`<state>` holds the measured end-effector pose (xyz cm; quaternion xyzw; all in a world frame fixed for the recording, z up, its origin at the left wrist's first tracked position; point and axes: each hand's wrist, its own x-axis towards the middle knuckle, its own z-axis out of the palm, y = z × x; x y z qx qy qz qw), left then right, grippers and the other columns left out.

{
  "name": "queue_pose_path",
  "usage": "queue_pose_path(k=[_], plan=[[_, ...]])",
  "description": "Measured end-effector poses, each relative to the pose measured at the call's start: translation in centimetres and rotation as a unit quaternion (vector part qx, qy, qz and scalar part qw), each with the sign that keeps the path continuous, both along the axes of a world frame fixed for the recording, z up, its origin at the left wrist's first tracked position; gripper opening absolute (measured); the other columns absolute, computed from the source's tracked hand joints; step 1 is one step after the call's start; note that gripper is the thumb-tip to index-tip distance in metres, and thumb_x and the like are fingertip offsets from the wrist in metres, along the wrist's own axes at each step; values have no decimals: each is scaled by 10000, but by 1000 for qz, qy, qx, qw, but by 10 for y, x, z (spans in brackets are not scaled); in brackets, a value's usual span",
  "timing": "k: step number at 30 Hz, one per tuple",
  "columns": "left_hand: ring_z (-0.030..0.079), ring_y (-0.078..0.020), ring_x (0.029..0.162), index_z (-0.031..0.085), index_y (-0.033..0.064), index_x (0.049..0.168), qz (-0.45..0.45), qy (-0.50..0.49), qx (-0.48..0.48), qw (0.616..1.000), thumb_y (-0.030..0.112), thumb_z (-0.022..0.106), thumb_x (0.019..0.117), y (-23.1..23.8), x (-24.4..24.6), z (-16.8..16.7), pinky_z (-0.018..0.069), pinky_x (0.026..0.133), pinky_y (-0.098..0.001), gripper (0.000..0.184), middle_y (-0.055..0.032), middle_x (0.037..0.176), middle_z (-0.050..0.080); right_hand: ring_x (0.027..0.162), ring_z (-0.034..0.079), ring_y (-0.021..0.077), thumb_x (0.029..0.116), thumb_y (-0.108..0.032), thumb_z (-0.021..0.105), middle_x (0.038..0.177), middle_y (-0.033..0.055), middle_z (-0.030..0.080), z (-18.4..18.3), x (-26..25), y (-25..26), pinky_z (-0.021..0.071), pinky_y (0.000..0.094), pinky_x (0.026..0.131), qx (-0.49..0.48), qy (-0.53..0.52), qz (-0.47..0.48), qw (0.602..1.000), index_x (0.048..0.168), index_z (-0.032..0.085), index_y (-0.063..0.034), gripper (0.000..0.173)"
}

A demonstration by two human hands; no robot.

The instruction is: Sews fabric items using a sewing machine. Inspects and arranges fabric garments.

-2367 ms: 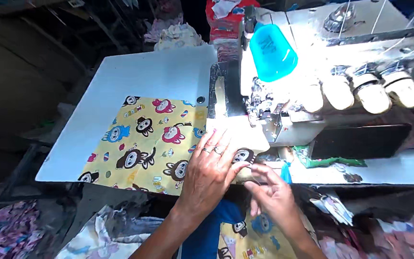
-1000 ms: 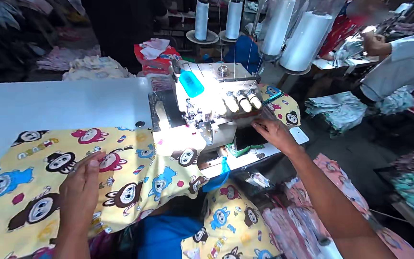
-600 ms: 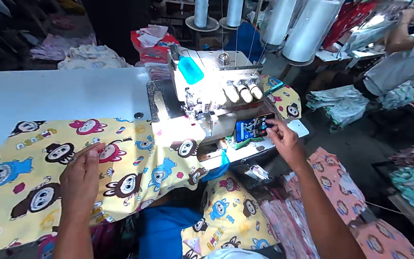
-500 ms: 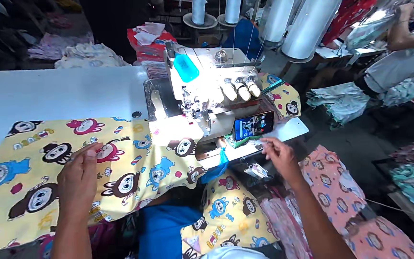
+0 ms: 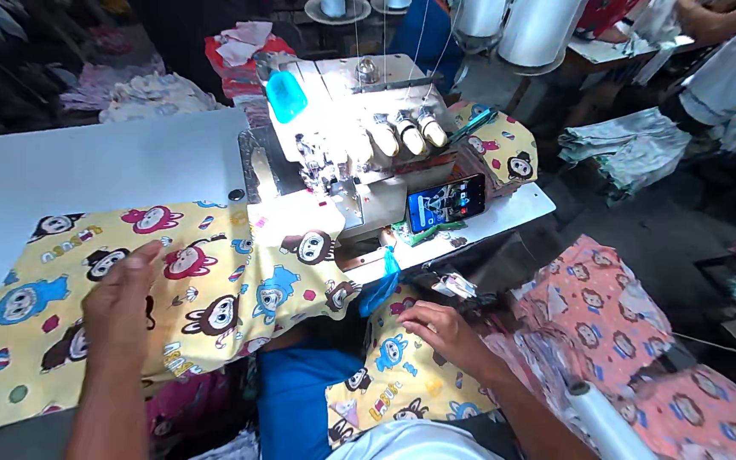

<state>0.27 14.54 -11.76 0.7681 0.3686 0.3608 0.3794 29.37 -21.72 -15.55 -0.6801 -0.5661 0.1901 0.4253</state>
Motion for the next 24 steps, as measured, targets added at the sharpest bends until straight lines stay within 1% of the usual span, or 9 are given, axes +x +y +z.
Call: queue_pose_path(k=[4, 9, 11, 13, 15, 17, 19, 22, 24], plan=[[554, -127, 1321, 566, 100, 1381, -3, -88, -8, 996, 449, 384, 1097, -7, -35, 17, 455, 1113, -351, 485, 15, 1443, 575, 891, 692, 138, 999, -180, 645, 947, 81, 724, -4, 2, -8, 561, 265, 850, 0, -15, -2, 1000, 1011, 763, -44, 180], [668, -110, 1108, 602, 183, 1341, -64, -129, -83, 986, 403, 447, 1085, -91, -57, 40, 554, 943, -285, 372, 62, 1273, 674, 769, 663, 131, 978, -282, 674, 880, 72, 710, -10, 3, -26, 552, 292, 730, -54, 5, -45, 997, 939, 735, -41, 251], [695, -86, 1054, 664, 245, 1306, -101, -116, -111, 982, 448, 498, 1062, -124, -58, 30, 569, 910, -260, 358, 84, 1210, 722, 739, 667, 151, 1007, -281, 626, 859, 79, 712, -10, 2, -28, 559, 325, 710, -67, -1, -53, 996, 966, 735, -39, 268], [703, -67, 1044, 686, 213, 1279, -109, -44, -125, 985, 410, 520, 1060, -163, -53, 22, 575, 925, -259, 338, 92, 1184, 736, 768, 694, 173, 1050, -220, 535, 881, 85, 728, -7, -1, -29, 582, 362, 746, -86, -13, -39, 995, 1065, 745, -35, 280], [700, -63, 1032, 684, 69, 1246, -107, 52, -133, 984, 326, 561, 1045, -196, -54, 8, 575, 933, -268, 349, 24, 1156, 735, 849, 714, 182, 1040, -124, 510, 951, 79, 743, -10, -4, -29, 592, 383, 808, -91, -21, -11, 996, 1136, 740, -41, 262], [702, -92, 1022, 682, -1, 1233, -118, 131, -136, 975, 270, 602, 1007, -222, -58, -9, 579, 926, -291, 362, -54, 1152, 729, 886, 701, 189, 1006, -41, 521, 1023, 97, 723, -15, -7, -30, 593, 384, 820, -88, -17, 30, 996, 1149, 729, -34, 253], [691, -172, 1055, 680, 25, 1271, -141, 201, -109, 963, 244, 647, 975, -245, -59, -28, 574, 922, -371, 370, -106, 1206, 701, 853, 676, 171, 987, -5, 548, 1036, 102, 697, -17, -14, -30, 584, 340, 776, -92, -17, 62, 994, 1123, 724, -27, 224], [604, -343, 1245, 627, 73, 1382, -164, 273, -97, 943, 154, 715, 934, -275, -58, -50, 517, 999, -556, 463, -171, 1375, 603, 871, 671, 160, 992, -23, 584, 1035, 103, 690, -19, -30, -28, 580, 314, 785, -108, -11, 108, 988, 1111, 723, -22, 183], [581, -351, 1276, 629, 94, 1383, -167, 283, -64, 942, 138, 713, 926, -287, -54, -65, 509, 1013, -557, 466, -158, 1393, 588, 876, 679, 155, 996, -57, 599, 1023, 95, 696, -24, -41, -25, 586, 313, 794, -111, -9, 138, 984, 1102, 727, -27, 168]])
